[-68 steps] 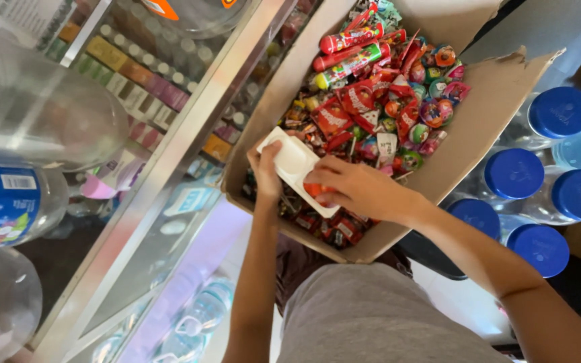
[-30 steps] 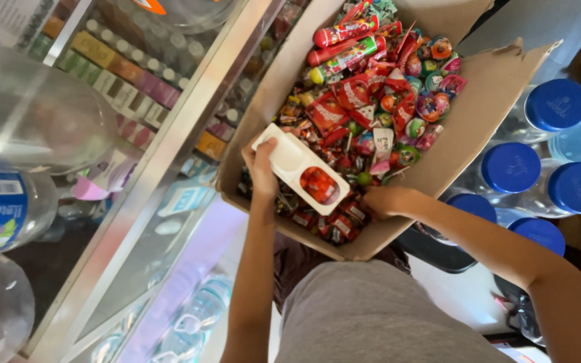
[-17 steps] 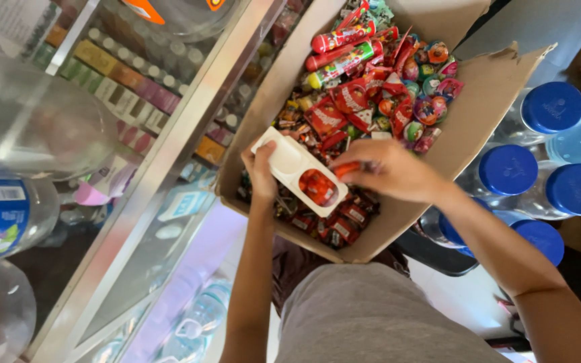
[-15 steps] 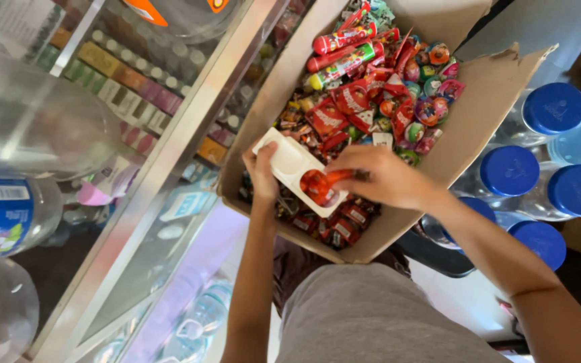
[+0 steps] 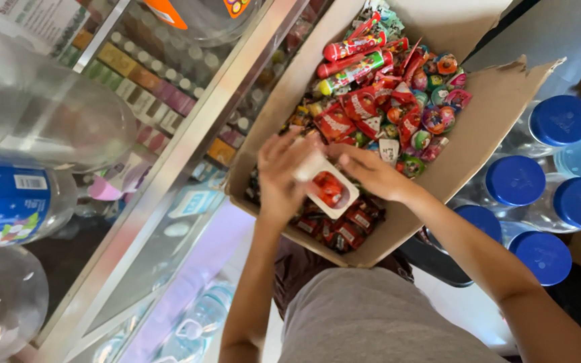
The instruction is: The person sorts various candies from a large cardboard box into a small white plastic tray. They then place the tray on a glass counter and arrange other candy items, including tubes and small boxes, on the counter surface.
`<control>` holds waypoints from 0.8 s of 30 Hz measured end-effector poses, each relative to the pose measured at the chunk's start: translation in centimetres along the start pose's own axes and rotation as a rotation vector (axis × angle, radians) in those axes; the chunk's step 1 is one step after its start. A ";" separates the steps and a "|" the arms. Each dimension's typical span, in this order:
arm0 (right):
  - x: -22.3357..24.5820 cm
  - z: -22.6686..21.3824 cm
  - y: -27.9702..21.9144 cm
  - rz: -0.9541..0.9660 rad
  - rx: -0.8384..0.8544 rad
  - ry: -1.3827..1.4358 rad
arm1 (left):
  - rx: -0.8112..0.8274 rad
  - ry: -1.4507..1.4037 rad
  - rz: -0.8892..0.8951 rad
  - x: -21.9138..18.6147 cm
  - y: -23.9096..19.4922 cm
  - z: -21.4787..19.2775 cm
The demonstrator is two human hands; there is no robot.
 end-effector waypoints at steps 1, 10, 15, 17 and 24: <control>0.4 0.1 0.2 -0.002 0.005 0.000 | -0.003 0.004 -0.002 -0.4 -0.4 0.2; -1.7 0.2 -0.3 0.205 0.135 0.244 | 0.201 0.202 0.061 -2.9 -2.8 2.7; 1.1 0.6 -1.0 0.147 0.224 0.306 | -0.052 -0.004 -0.216 -2.6 -2.4 2.8; -0.5 0.5 -1.7 0.196 0.211 0.299 | -0.055 -0.067 -0.259 -2.1 -3.3 3.5; -4.2 0.6 -4.6 0.395 0.134 0.322 | -0.215 -0.263 -0.267 -1.4 -4.8 5.8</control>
Point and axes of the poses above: each hand's wrist, its own y-axis towards the middle knuckle, its own z-axis out of the palm, x = y × z, the point moved 4 cm from there along y, towards the middle knuckle, and after that the axes turned 1 degree about z, right-handed, at the moved point
